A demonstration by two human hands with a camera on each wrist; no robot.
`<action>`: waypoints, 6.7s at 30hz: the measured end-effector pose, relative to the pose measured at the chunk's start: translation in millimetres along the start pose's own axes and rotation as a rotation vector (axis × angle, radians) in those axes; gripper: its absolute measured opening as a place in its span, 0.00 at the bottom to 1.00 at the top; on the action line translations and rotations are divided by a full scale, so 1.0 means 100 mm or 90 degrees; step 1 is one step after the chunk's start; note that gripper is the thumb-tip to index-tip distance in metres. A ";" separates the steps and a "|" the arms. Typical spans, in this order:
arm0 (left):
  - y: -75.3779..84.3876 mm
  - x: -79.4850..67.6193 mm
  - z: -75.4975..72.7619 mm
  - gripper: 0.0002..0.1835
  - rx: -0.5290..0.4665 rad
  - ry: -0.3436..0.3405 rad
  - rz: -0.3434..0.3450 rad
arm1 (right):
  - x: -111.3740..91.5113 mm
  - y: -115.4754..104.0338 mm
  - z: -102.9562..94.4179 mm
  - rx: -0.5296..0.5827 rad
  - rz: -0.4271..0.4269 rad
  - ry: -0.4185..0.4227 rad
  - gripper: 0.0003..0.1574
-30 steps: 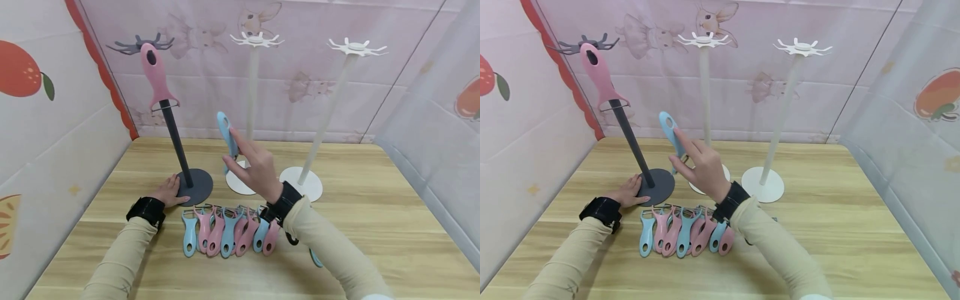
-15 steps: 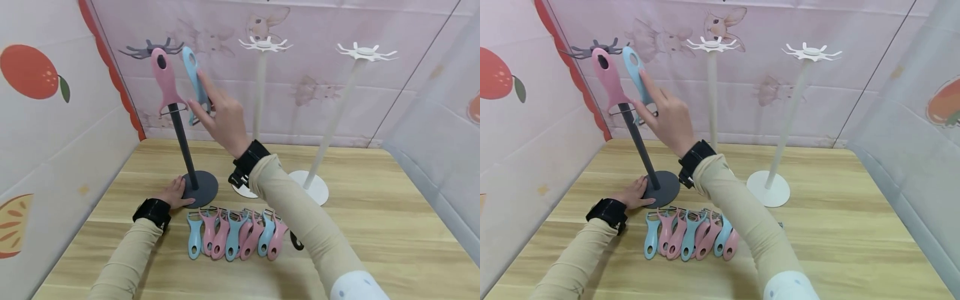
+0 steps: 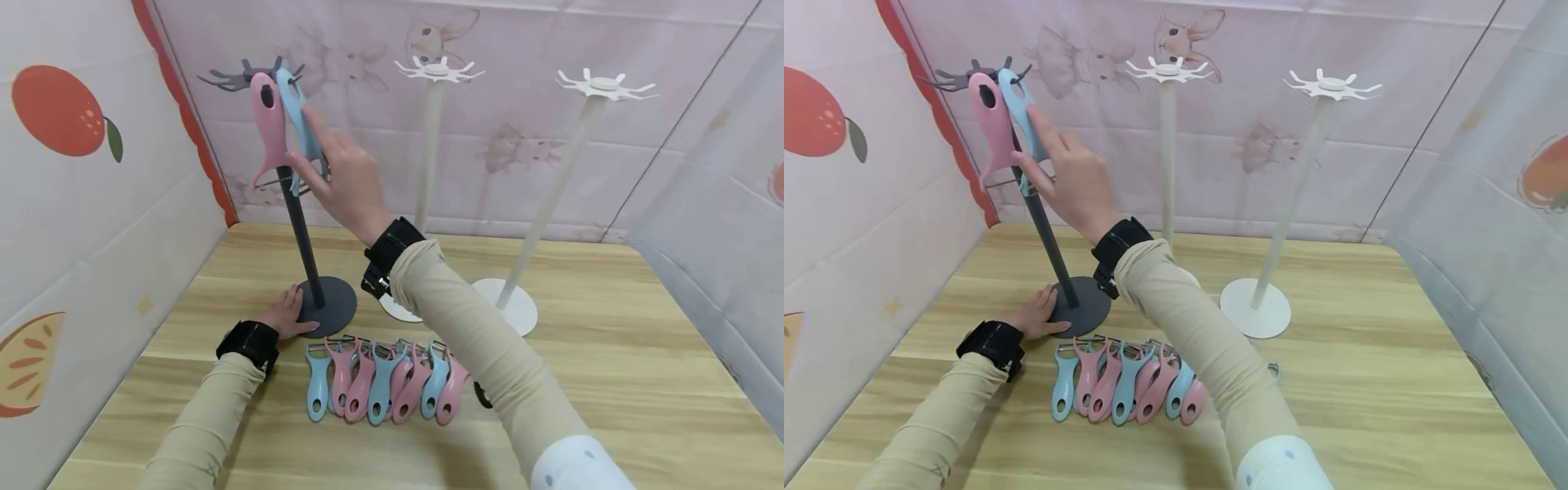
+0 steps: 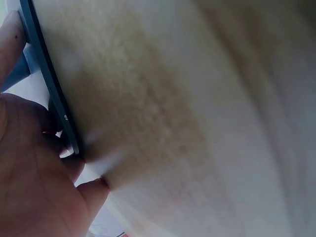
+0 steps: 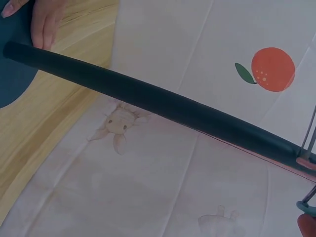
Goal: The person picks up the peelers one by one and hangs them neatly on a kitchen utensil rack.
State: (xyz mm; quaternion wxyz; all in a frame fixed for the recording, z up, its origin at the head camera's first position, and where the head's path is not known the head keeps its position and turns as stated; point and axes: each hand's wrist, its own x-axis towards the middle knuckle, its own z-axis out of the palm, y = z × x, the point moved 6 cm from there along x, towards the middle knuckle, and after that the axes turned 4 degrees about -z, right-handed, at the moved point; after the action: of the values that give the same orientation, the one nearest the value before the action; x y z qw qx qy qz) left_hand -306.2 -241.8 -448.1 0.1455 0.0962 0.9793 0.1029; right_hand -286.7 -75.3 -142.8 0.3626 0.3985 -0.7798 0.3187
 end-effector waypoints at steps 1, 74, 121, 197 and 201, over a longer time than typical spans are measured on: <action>0.00 0.00 -0.01 0.48 0.004 0.000 0.002 | 0.00 0.00 0.01 -0.001 0.003 -0.003 0.37; 0.05 -0.07 -0.15 0.51 -0.028 -0.034 0.010 | -3.41 0.97 -1.01 -0.240 -0.280 -0.524 0.26; 0.06 -0.10 -0.16 0.50 -0.039 -0.037 0.001 | -3.32 0.92 -0.94 -0.161 -0.234 -0.433 0.24; 0.08 -0.11 -0.15 0.48 -0.030 -0.034 -0.015 | 0.24 0.33 0.12 0.210 0.051 0.019 0.25; -0.03 -0.01 -0.06 0.53 -0.047 -0.023 -0.004 | 0.20 0.35 0.13 0.218 0.065 0.014 0.26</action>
State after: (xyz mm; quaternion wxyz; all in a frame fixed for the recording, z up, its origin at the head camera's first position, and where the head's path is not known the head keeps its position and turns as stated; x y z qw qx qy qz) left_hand -307.5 -246.4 -442.8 0.1673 0.0898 0.9723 0.1365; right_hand -329.3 -76.2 -140.9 0.2812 0.4110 -0.7295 0.4689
